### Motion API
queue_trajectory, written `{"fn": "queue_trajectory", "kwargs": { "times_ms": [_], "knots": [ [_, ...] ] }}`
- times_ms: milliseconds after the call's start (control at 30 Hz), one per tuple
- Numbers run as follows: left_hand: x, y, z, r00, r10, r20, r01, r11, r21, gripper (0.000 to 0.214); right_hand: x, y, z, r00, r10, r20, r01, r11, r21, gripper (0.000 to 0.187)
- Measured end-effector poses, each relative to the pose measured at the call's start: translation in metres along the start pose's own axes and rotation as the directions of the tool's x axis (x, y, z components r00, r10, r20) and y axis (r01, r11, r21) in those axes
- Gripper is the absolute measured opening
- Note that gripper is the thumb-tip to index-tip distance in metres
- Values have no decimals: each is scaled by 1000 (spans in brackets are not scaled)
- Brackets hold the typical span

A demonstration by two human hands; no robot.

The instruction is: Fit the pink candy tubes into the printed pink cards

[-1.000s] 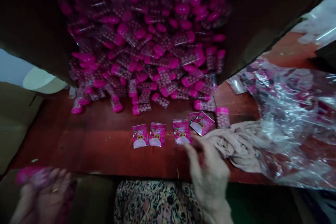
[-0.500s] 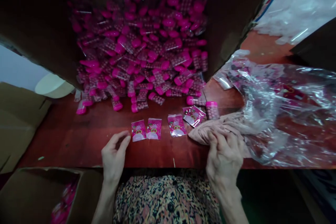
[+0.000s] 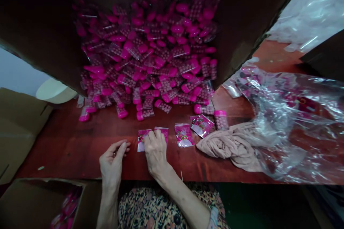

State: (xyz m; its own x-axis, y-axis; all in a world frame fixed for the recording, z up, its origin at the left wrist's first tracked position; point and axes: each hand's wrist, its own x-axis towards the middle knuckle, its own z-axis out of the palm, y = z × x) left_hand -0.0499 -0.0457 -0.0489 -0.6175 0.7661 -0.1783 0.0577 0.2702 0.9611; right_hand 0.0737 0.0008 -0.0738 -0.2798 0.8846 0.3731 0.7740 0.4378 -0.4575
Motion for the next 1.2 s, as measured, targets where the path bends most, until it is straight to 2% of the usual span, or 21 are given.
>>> {"fn": "queue_trajectory", "kwargs": {
  "times_ms": [100, 200, 267, 367, 433, 467, 533, 567, 633, 733, 1000, 1133, 1200],
  "knots": [
    [5, 1, 2, 1000, -5, 9, 5, 1000, 3, 24, 1, 0, -3, 999, -10, -45, 12, 999, 38, 28],
    [8, 3, 2, 998, -25, 55, 26, 999, -20, 29, 0, 0, -11, 992, -62, -114, 76, 990, 117, 23],
    [9, 8, 4, 990, -46, 131, 57, 995, -84, 34, -1, -1, -18, 977, -124, -172, 154, 973, 174, 21],
    [6, 21, 11, 949, -86, 302, 158, 962, -224, 25, -2, -4, -26, 952, -175, -253, 238, 940, 244, 21],
    [3, 30, 17, 932, -125, 340, 242, 912, -330, 18, -2, -8, -30, 946, -116, -301, 203, 940, 274, 13],
    [2, 34, 20, 935, -142, 324, 268, 883, -384, 17, -2, -10, -31, 952, -31, -304, 135, 936, 326, 13],
    [-2, 40, 25, 951, -165, 263, 277, 831, -482, 16, -2, -15, -31, 959, 169, -227, -40, 874, 484, 24],
    [-4, 41, 27, 956, -170, 238, 273, 810, -519, 16, -2, -17, -31, 956, 246, -162, -116, 822, 558, 21],
    [-8, 42, 30, 963, -179, 203, 265, 774, -576, 17, -4, -20, -30, 950, 305, -63, -195, 741, 643, 16],
    [-13, 43, 30, 965, -192, 181, 263, 732, -629, 19, -5, -23, -31, 958, 281, -65, -175, 745, 644, 29],
    [-14, 49, 31, 942, -231, 243, 335, 653, -679, 20, -2, -31, -45, 983, 175, -46, -106, 762, 639, 33],
    [-12, 46, 35, 938, -237, 253, 346, 629, -696, 21, 1, -30, -46, 983, 182, -18, -130, 765, 631, 37],
    [-11, 44, 37, 943, -237, 233, 332, 632, -700, 23, 3, -28, -47, 980, 197, 2, -154, 762, 629, 33]
  ]
}}
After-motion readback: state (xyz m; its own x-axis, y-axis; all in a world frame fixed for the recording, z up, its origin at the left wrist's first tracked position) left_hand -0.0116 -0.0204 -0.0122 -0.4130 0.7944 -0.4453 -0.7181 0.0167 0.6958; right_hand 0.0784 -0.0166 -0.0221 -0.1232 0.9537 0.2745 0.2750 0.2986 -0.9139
